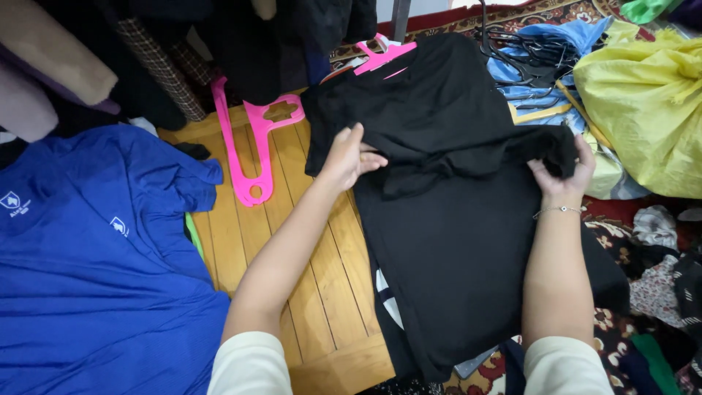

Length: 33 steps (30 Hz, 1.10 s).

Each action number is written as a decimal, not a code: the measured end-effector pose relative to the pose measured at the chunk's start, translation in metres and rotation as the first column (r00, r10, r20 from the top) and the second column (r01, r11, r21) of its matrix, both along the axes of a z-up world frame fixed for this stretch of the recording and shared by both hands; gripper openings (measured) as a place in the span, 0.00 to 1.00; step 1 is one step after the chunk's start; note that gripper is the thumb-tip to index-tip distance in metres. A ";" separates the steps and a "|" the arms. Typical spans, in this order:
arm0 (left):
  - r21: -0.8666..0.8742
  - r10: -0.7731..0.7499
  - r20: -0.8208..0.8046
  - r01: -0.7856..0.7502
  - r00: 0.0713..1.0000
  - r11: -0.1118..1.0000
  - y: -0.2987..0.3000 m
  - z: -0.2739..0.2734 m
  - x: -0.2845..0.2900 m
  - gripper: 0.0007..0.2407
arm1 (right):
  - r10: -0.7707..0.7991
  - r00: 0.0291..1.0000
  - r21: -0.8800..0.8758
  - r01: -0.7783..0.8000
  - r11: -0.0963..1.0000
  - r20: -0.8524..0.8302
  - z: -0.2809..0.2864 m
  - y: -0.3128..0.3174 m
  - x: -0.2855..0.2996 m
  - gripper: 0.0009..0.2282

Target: The person folds a black t-shirt on a wooden surface, places it on a pink hanger, and sets it aside. They then fold a blue t-shirt, place it on a pink hanger, and set it aside. Finally, they pick up and fold another black t-shirt.

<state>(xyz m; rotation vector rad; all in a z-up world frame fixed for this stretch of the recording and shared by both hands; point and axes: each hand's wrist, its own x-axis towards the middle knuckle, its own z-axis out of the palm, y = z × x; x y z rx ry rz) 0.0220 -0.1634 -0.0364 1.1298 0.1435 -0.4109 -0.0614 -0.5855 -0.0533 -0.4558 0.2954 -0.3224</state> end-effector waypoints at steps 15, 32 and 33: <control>0.488 -0.048 0.843 -0.723 0.536 0.488 0.055 -0.075 0.134 0.09 | -0.201 0.887 -0.466 -0.018 0.885 -0.416 -0.018 0.013 0.036 0.03; 0.962 -0.538 0.243 -0.273 0.807 0.025 0.020 -0.017 0.155 0.38 | -0.462 0.847 -0.965 -0.228 0.131 -0.263 -0.042 0.032 0.042 0.20; 0.962 -0.510 0.241 -0.272 0.826 0.015 0.017 -0.017 0.156 0.34 | -0.450 0.859 -0.969 -0.214 0.122 -0.246 -0.038 0.036 0.040 0.19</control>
